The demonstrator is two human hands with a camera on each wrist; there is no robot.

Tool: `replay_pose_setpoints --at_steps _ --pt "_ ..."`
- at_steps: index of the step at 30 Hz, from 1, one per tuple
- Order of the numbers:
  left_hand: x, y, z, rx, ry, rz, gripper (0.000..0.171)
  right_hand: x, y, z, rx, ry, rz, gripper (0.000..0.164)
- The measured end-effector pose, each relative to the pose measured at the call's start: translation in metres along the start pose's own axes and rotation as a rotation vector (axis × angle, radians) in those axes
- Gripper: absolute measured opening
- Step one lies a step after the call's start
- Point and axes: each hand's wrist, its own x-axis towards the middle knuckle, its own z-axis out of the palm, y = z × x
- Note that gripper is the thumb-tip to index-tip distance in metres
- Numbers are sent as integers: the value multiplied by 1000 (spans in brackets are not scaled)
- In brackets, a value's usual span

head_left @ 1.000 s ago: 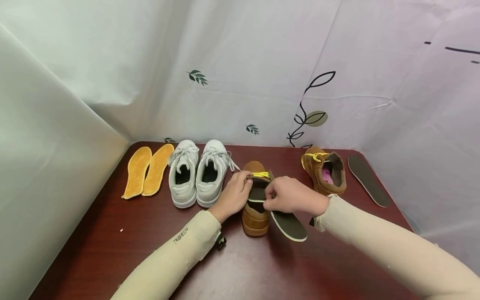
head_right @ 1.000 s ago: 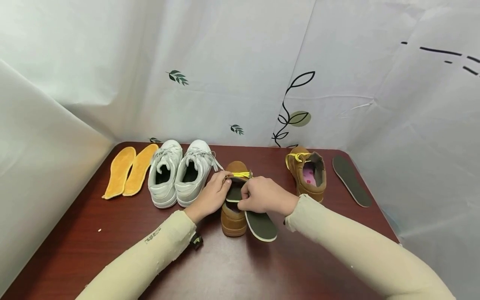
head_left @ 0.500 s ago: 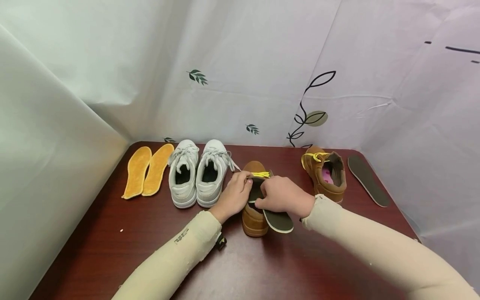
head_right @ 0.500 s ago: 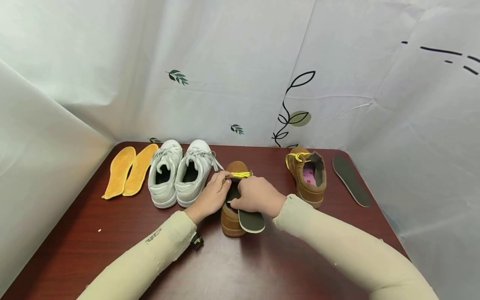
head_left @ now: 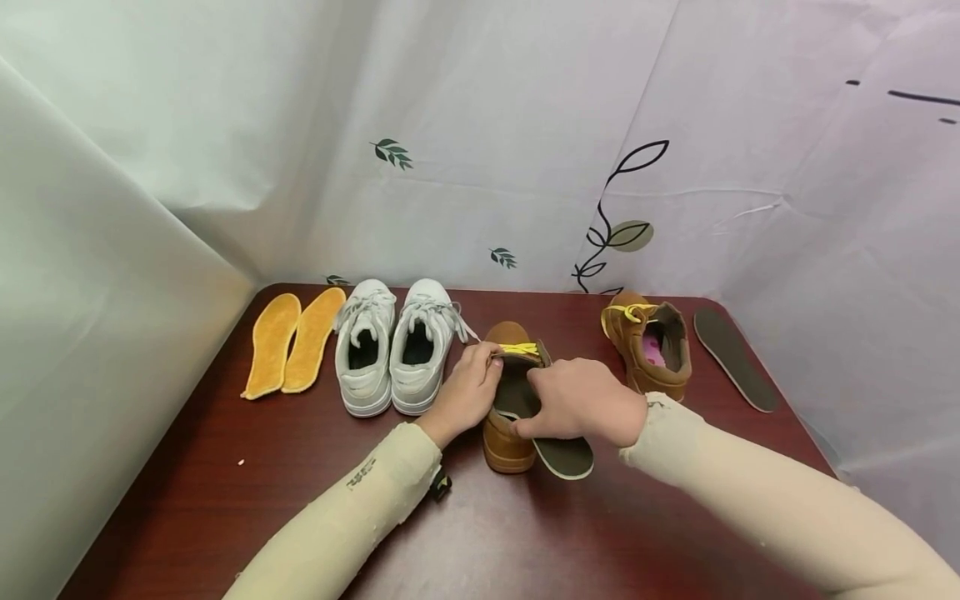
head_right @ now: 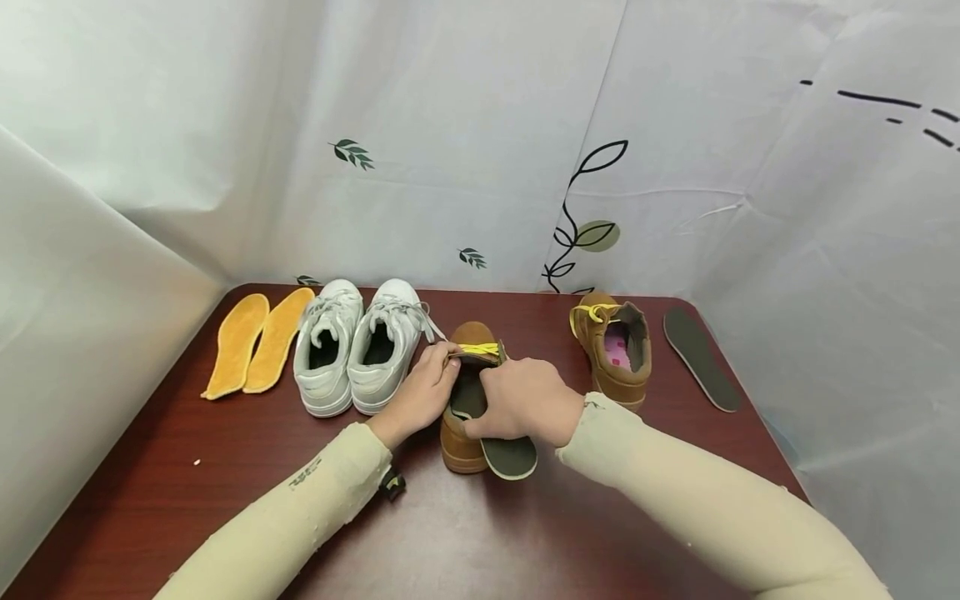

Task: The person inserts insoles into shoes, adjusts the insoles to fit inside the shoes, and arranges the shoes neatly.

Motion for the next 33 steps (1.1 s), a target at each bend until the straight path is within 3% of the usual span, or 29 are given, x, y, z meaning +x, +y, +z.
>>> replay_pose_setpoints --at_steps 6,17,27,33 --pt "0 0 -1 -4 9 4 31 -2 1 -1 3 -39 -37 34" --pt "1 0 0 2 0 -2 29 9 7 -1 191 4 -87 35" --pt "0 2 0 34 14 -17 27 4 9 -4 277 15 -16 34" --pt "1 1 -1 44 28 -22 25 7 4 6 277 63 -4 35"
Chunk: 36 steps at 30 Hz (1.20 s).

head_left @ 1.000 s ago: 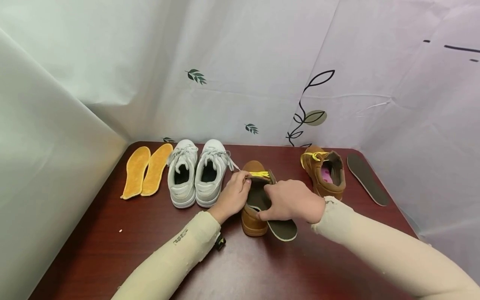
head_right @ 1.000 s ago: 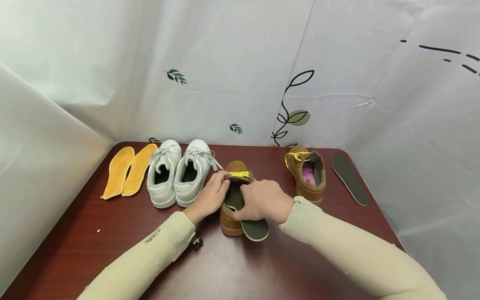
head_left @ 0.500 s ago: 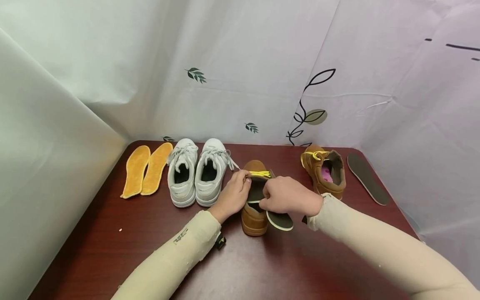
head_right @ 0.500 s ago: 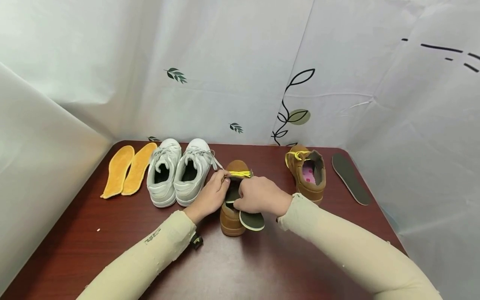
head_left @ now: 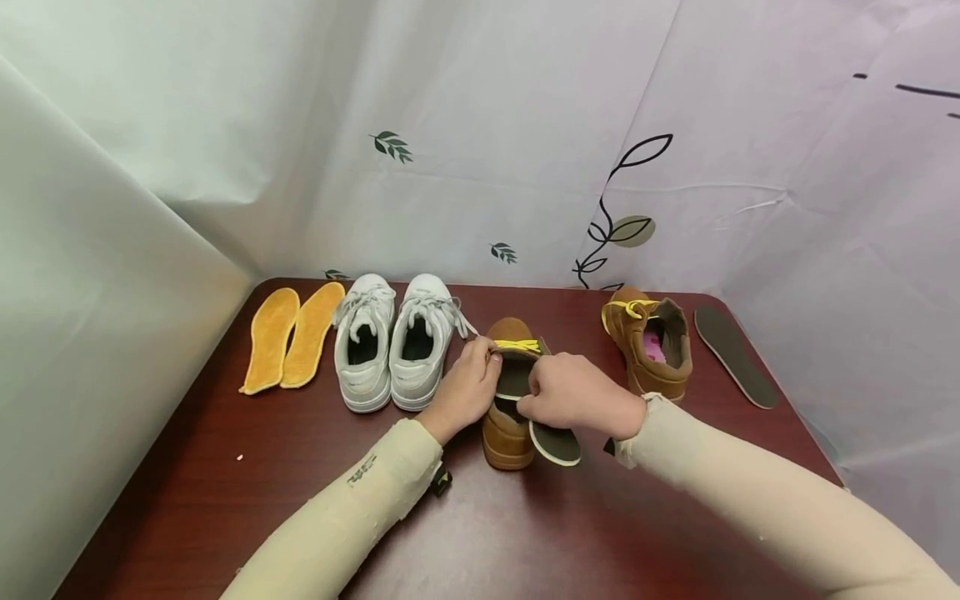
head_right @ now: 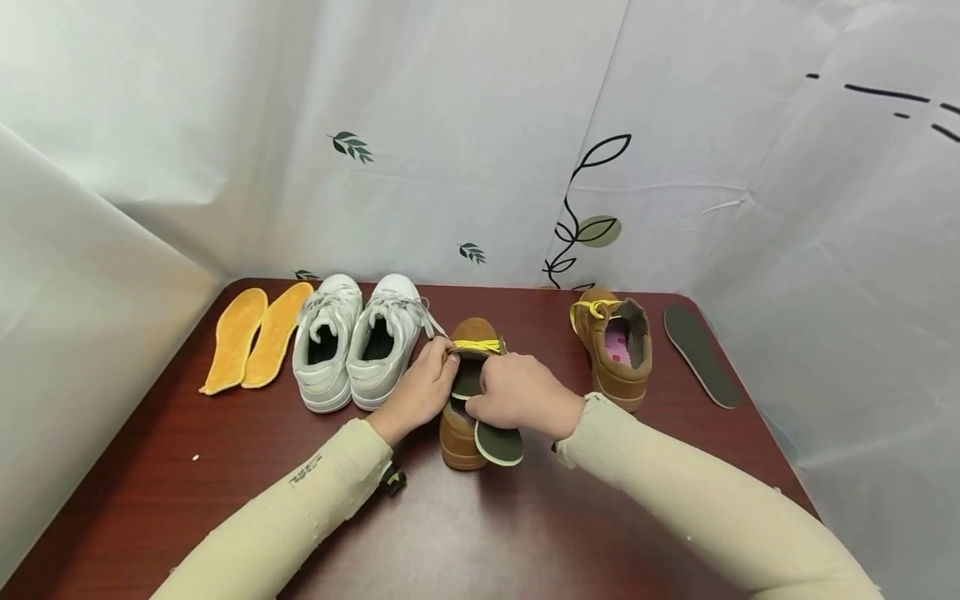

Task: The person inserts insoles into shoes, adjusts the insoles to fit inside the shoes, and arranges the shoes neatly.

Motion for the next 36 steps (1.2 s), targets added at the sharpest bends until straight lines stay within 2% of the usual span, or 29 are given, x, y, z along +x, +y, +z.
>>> replay_pose_setpoints --at_steps 6,13,19,23,29,36 --pt "0 2 -1 5 -17 0 26 7 -1 9 -12 49 -6 36" --pt "-1 3 0 17 -12 -2 24 14 -1 11 -57 -13 20 37" --pt "-1 2 2 35 -10 2 25 1 -1 11 -184 -25 19 44" --pt "-1 2 1 53 5 7 23 -9 -3 6 -221 -68 36 50" --pt "-2 2 1 48 18 21 21 -13 -4 4 -179 -104 16 40" --pt "-1 1 2 45 11 5 23 -7 -2 3 -68 -65 -46 38"
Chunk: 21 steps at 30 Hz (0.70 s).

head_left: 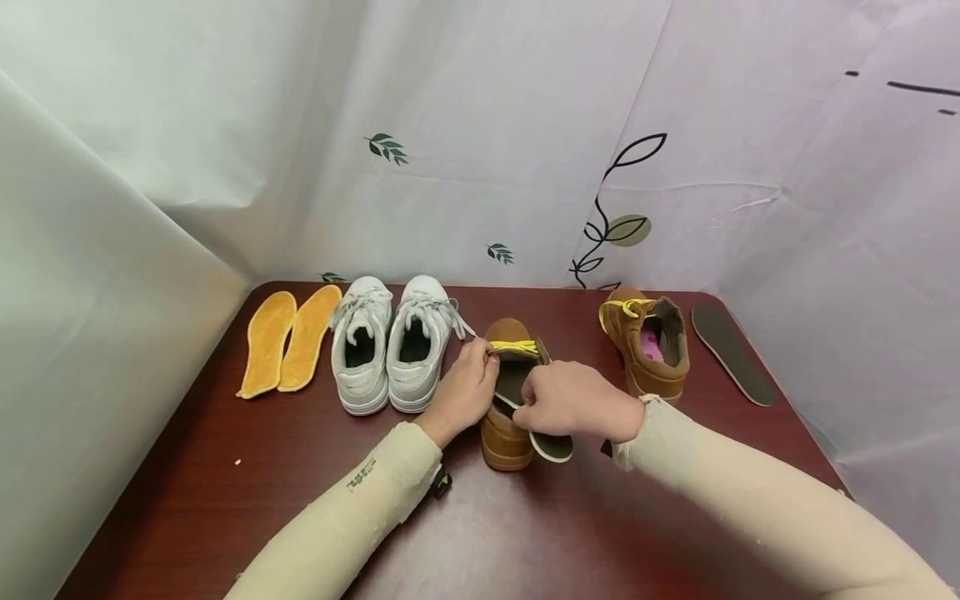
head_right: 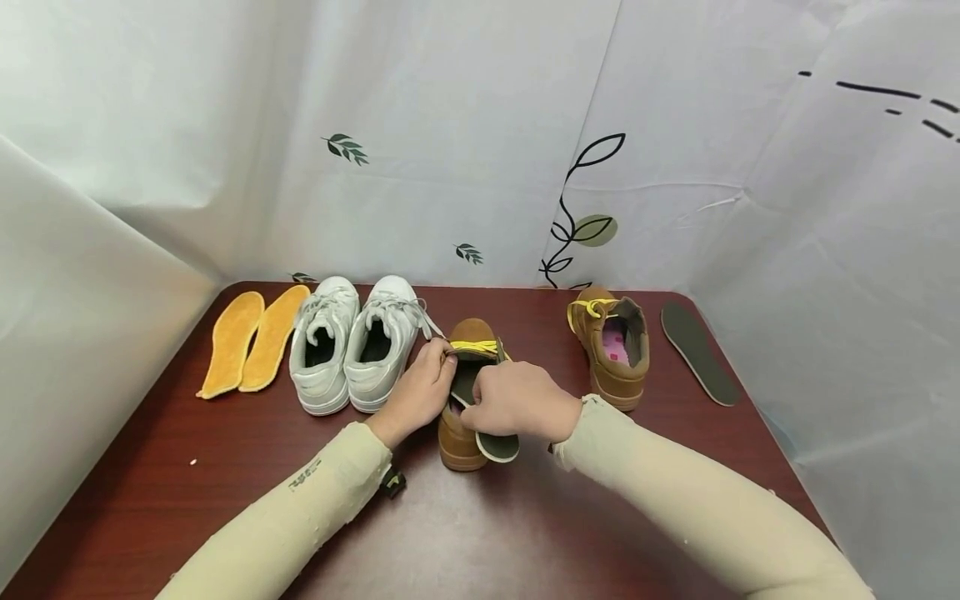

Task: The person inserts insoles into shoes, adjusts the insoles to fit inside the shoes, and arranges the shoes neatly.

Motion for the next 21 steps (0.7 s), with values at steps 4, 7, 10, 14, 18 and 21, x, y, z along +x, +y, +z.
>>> replay_pose_setpoints --at_steps 4,7,10,14,18,21 --pt "0 0 0 -7 -6 -7 23 4 1 1 69 23 -22 40" --pt "0 0 2 -3 -6 -5 23 9 2 4 98 42 -7 40" --pt "0 0 2 4 -3 -7 23 15 3 8 107 63 19 39" --pt "0 -1 3 7 0 -3 22 23 2 12 89 83 48 40" --pt "0 0 1 4 5 -1 22 26 -1 13 52 80 54 38" --pt "-1 0 1 5 5 3 22 23 -5 14 -3 81 50 38"
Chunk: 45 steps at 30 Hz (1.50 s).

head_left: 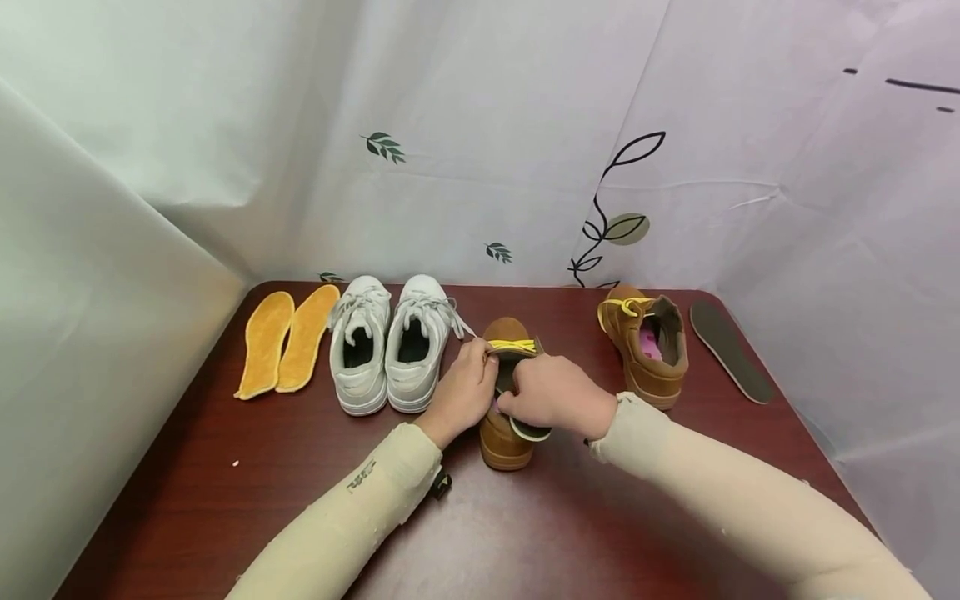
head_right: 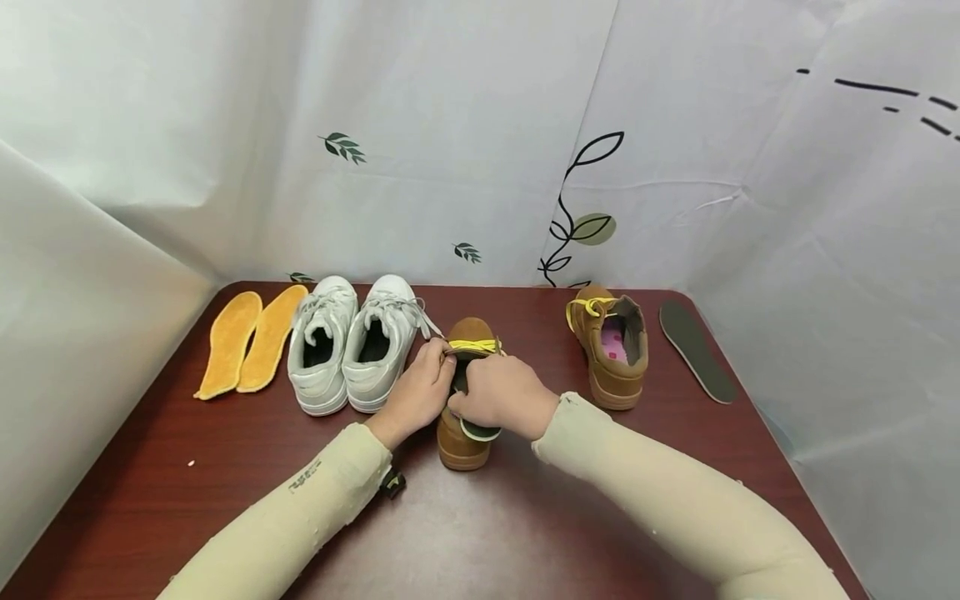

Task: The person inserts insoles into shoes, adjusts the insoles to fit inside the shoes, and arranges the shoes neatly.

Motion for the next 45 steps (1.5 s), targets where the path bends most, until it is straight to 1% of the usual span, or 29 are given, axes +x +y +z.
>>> replay_pose_setpoints --at_steps 4,7,11,16,19,22,26,36,41,45 --pt "-1 0 1 4 15 23 20 -9 -2 2 -100 12 5 48" --pt "-1 0 1 10 34 36 19 -15 -1 3 -126 14 6 53" --pt "-1 0 1 13 30 28 20 -19 0 0 -98 -6 1 47" --pt "-1 -1 0 14 26 17 22 -16 0 -3 -13 -26 -4 37" --pt "-1 -1 1 13 20 13 22 -13 -1 -5 25 -17 -31 38" --pt "-1 -1 1 13 15 7 23 -9 -2 -4 38 3 -55 40" --pt "0 -1 1 17 18 5 22 -5 -3 -1 53 22 -62 40" --pt "-1 -1 2 13 8 3 23 5 -7 4 14 53 -45 41" --pt "0 -2 2 15 13 21 23 8 -7 6 -6 67 -45 42" --pt "0 -2 1 17 23 39 21 9 -9 7 -32 104 -54 41"
